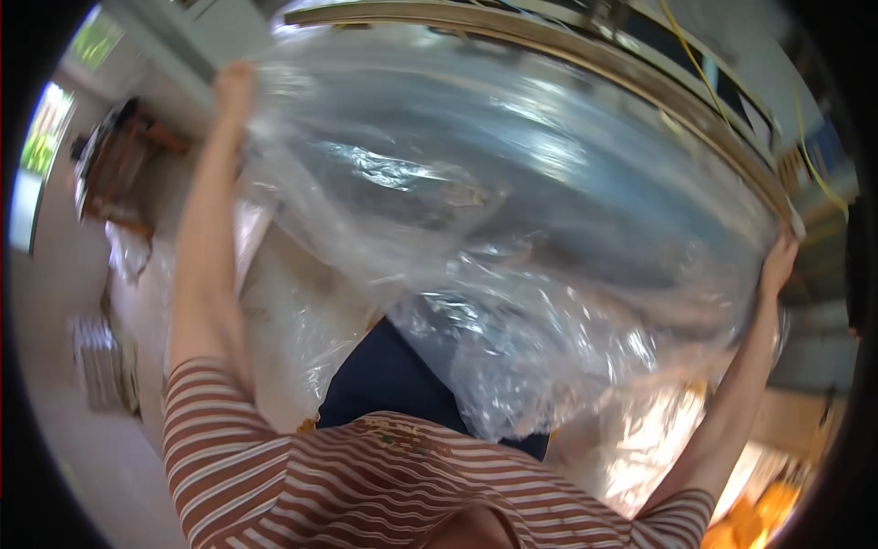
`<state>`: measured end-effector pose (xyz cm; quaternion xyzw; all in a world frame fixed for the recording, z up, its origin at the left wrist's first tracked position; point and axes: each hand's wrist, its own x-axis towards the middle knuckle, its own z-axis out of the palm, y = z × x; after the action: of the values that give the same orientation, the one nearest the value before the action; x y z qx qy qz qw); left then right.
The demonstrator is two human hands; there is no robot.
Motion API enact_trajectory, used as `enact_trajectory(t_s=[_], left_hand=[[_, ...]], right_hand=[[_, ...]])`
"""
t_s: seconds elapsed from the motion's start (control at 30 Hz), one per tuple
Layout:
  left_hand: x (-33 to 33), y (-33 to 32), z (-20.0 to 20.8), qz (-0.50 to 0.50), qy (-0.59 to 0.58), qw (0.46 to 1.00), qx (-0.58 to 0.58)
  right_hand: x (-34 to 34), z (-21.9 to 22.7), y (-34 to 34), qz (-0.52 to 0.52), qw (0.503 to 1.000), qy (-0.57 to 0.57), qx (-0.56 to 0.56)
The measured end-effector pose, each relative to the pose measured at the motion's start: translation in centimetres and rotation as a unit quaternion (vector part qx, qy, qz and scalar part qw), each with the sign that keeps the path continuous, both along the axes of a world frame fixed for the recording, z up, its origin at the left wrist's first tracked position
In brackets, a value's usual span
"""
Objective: The person wraps a large dark-colored upholstered item, likely a sofa or mattress, with clear plastic sheeting. They repeatedly pull, smooth, and fold the plastic over the object's surface, tucking edges and adjusting coverage to fully enclose it.
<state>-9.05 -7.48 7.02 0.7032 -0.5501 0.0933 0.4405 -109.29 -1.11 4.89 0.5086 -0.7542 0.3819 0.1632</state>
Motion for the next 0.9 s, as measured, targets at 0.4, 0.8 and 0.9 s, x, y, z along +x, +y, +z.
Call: enact_trajectory(t_s=[0.4,0.8,0.9], left_hand=[[-3.9,-7.4,-6.5,-0.113,0.268,0.955,-0.046],[-2.4,-11.2,-7.0,-0.043,0.276,0.955,0.103],[-0.5,-10.4,-7.3,-0.067,0.274,0.955,0.089]], right_hand=[[-4.2,-6.4,-2.3,0.087,0.992,-0.09,0.019],[-5.5,-5.3,-3.5,0.012,0.997,-0.063,-0.037],[-5.0,-5.6,-4.2,-0.008,1.0,0.006,-0.022]])
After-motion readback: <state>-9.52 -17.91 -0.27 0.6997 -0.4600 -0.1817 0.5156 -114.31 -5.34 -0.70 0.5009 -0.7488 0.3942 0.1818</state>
